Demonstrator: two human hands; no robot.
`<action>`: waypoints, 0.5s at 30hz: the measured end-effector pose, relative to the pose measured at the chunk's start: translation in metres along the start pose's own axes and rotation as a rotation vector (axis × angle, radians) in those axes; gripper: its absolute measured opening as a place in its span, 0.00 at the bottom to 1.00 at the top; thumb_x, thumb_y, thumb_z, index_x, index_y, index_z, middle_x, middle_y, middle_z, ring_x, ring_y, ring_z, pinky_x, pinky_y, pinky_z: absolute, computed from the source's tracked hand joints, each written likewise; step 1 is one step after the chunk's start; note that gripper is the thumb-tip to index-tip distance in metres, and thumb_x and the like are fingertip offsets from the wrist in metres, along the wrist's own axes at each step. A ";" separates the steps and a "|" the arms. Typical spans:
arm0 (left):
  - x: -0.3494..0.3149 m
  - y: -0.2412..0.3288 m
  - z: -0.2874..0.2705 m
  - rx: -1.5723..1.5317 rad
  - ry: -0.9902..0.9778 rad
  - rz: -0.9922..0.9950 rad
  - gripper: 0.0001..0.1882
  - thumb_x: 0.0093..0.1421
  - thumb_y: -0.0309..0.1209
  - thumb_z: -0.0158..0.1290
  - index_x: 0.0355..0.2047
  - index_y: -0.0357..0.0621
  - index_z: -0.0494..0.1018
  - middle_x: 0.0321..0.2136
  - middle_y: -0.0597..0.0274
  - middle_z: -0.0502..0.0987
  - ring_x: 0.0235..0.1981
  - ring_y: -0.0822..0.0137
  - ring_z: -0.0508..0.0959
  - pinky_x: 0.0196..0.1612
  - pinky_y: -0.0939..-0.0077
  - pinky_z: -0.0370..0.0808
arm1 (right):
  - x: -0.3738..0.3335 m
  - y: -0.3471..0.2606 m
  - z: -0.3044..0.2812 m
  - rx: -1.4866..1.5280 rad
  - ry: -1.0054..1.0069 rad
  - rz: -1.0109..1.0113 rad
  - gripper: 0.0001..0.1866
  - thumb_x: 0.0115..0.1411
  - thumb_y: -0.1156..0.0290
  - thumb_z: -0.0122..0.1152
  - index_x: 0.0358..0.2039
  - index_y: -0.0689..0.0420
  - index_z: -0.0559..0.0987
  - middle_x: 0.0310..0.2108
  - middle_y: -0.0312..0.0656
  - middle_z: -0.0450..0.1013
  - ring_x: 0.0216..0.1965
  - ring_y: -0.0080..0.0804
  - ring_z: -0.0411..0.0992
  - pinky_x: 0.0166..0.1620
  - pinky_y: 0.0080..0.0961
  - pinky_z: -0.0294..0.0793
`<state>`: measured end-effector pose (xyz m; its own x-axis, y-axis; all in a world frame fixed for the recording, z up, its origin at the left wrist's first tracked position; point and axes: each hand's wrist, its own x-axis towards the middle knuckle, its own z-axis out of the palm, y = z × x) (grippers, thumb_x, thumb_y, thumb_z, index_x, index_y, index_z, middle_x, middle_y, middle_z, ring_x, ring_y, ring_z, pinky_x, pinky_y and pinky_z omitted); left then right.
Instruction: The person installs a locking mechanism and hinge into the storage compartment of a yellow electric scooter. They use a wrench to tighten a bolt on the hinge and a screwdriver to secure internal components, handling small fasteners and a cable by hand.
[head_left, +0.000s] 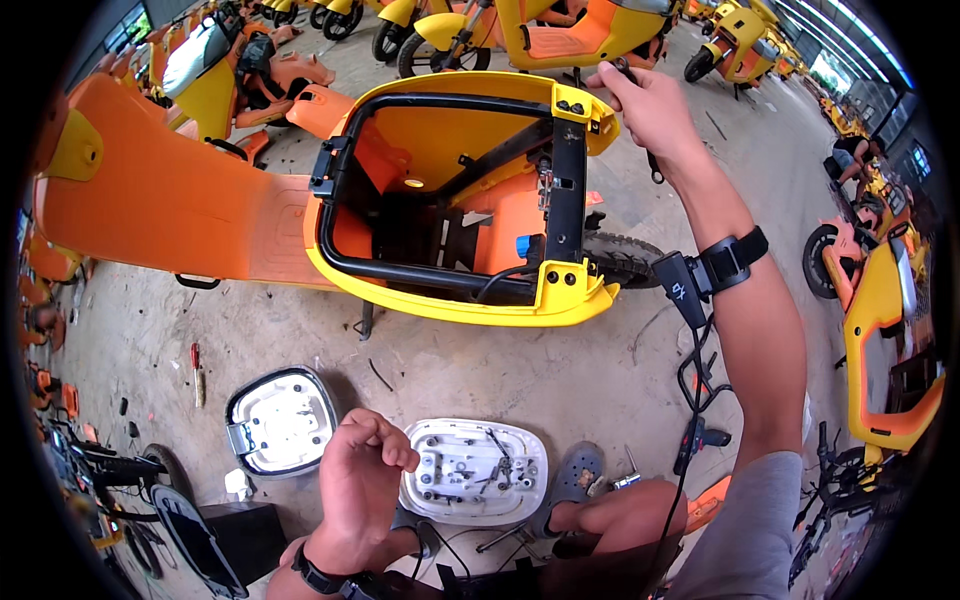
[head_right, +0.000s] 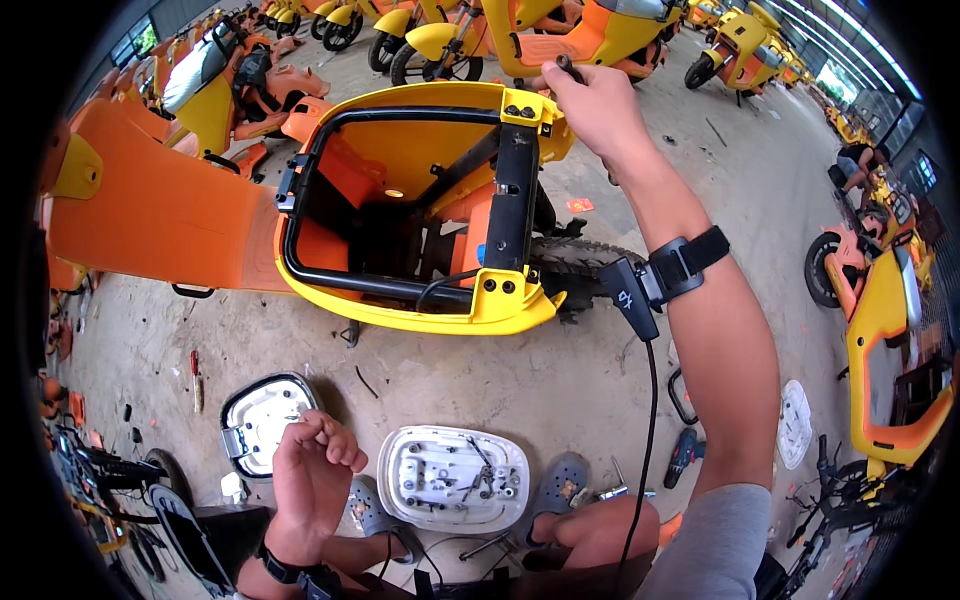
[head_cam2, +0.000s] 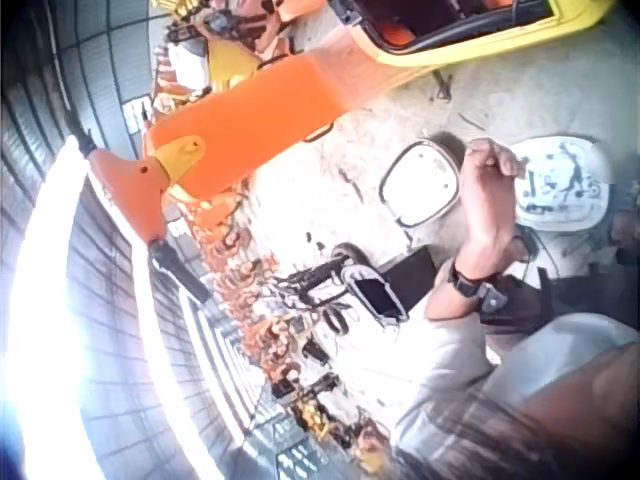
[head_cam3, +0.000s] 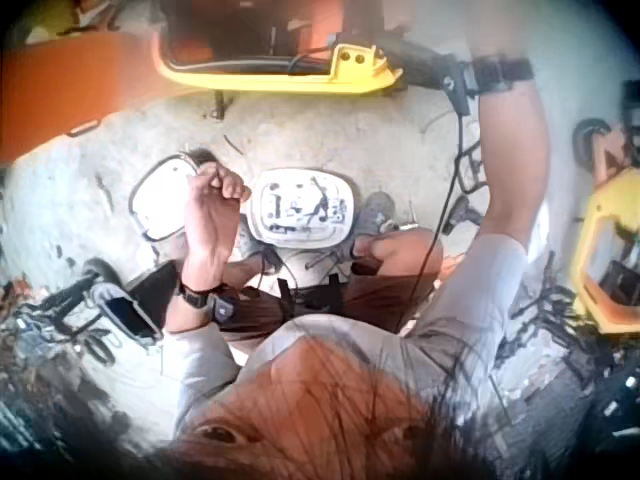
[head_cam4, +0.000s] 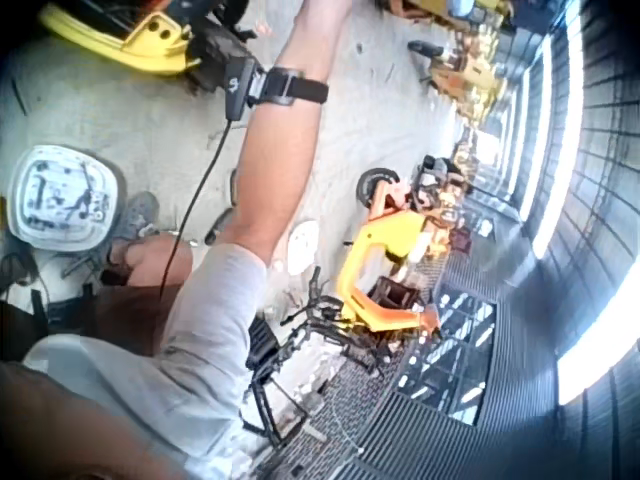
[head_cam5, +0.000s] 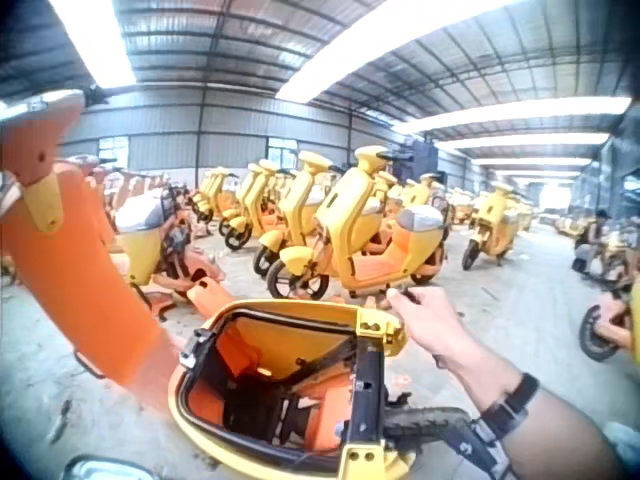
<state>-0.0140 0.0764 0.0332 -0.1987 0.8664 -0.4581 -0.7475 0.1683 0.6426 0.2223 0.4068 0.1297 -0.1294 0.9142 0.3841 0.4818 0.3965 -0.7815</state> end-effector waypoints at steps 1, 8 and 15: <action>-0.006 -0.011 -0.004 0.003 0.078 -0.065 0.09 0.59 0.34 0.45 0.24 0.47 0.63 0.16 0.67 0.60 0.22 0.69 0.61 0.29 0.73 0.59 | -0.007 -0.009 -0.007 0.069 0.054 0.021 0.19 0.63 0.57 0.55 0.37 0.61 0.82 0.23 0.31 0.71 0.21 0.19 0.65 0.26 0.21 0.65; -0.006 -0.054 -0.010 0.457 -0.335 0.118 0.06 0.64 0.28 0.46 0.31 0.38 0.70 0.22 0.61 0.72 0.22 0.69 0.72 0.29 0.76 0.71 | -0.053 -0.029 -0.039 0.756 0.152 0.342 0.17 0.67 0.57 0.49 0.38 0.60 0.75 0.19 0.28 0.59 0.14 0.14 0.50 0.16 0.16 0.48; -0.032 -0.089 0.025 0.569 -0.724 0.059 0.20 0.67 0.36 0.49 0.53 0.33 0.67 0.35 0.56 0.78 0.32 0.71 0.77 0.37 0.78 0.74 | -0.149 -0.042 -0.009 1.511 0.391 0.527 0.14 0.69 0.58 0.43 0.34 0.55 0.70 0.17 0.30 0.57 0.14 0.20 0.49 0.18 0.21 0.51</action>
<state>0.0743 0.0456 0.0060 0.3613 0.9315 -0.0425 -0.2861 0.1541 0.9457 0.2289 0.2530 0.1099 0.0906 0.9840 -0.1532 -0.8604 -0.0001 -0.5096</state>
